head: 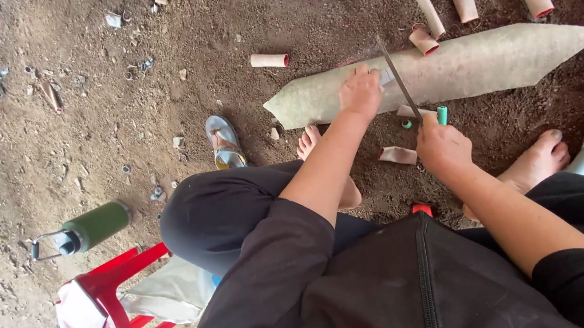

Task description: Cutting small sections of PVC pipe using a handheld hacksaw blade while sitting on the ground.

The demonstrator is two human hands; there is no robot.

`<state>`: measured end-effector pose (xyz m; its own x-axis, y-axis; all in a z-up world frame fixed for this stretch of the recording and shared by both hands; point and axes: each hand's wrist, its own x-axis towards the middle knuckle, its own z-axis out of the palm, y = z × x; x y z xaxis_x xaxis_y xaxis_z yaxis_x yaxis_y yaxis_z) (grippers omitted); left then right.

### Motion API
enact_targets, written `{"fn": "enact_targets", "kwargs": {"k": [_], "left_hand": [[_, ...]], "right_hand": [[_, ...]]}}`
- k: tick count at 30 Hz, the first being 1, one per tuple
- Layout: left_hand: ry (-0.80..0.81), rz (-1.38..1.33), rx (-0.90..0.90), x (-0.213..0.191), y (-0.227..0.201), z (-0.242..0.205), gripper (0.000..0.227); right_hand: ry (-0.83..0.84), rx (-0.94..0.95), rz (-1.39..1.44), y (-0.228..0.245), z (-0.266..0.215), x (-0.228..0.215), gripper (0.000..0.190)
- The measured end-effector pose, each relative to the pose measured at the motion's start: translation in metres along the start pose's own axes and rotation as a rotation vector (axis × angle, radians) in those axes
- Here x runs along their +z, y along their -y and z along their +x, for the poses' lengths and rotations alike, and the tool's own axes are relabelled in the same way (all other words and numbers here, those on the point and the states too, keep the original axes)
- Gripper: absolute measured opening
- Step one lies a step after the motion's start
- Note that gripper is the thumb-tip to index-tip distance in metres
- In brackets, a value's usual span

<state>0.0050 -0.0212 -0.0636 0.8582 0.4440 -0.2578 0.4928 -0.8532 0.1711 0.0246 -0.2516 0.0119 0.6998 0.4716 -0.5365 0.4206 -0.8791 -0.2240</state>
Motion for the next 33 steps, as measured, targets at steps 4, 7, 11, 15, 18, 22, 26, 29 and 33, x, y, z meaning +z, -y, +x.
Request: {"fn": "enact_targets", "kwargs": {"k": [4, 7, 11, 15, 18, 22, 26, 29, 33], "left_hand": [[0.003, 0.033, -0.003, 0.000, -0.002, 0.002, 0.030], [0.022, 0.039, -0.015, 0.001, -0.002, 0.001, 0.028], [0.019, 0.063, -0.025, 0.013, 0.002, 0.008, 0.030], [0.020, 0.077, -0.028, 0.024, 0.003, 0.011, 0.032], [0.007, 0.077, -0.026, 0.001, -0.005, 0.004, 0.031], [-0.004, 0.069, -0.021, 0.001, -0.006, 0.003, 0.031], [-0.009, 0.082, -0.018, 0.009, -0.005, 0.007, 0.028], [-0.005, 0.087, -0.005, 0.013, -0.005, 0.009, 0.030], [0.006, 0.107, 0.024, 0.003, -0.010, 0.005, 0.017]], "right_hand": [[-0.093, -0.042, 0.012, -0.006, 0.003, 0.016, 0.021], [-0.114, -0.063, -0.018, -0.012, 0.005, 0.029, 0.022], [-0.167, -0.102, -0.051, -0.015, 0.007, 0.039, 0.020], [-0.180, -0.136, -0.017, -0.019, 0.007, 0.040, 0.017], [-0.199, -0.141, -0.065, -0.016, 0.007, 0.042, 0.016], [-0.183, -0.155, -0.043, -0.013, 0.004, 0.036, 0.016], [-0.165, -0.159, -0.046, -0.012, 0.008, 0.041, 0.017], [-0.141, -0.150, -0.071, -0.010, 0.008, 0.042, 0.016], [-0.155, -0.157, -0.111, -0.014, 0.011, 0.050, 0.017]]}}
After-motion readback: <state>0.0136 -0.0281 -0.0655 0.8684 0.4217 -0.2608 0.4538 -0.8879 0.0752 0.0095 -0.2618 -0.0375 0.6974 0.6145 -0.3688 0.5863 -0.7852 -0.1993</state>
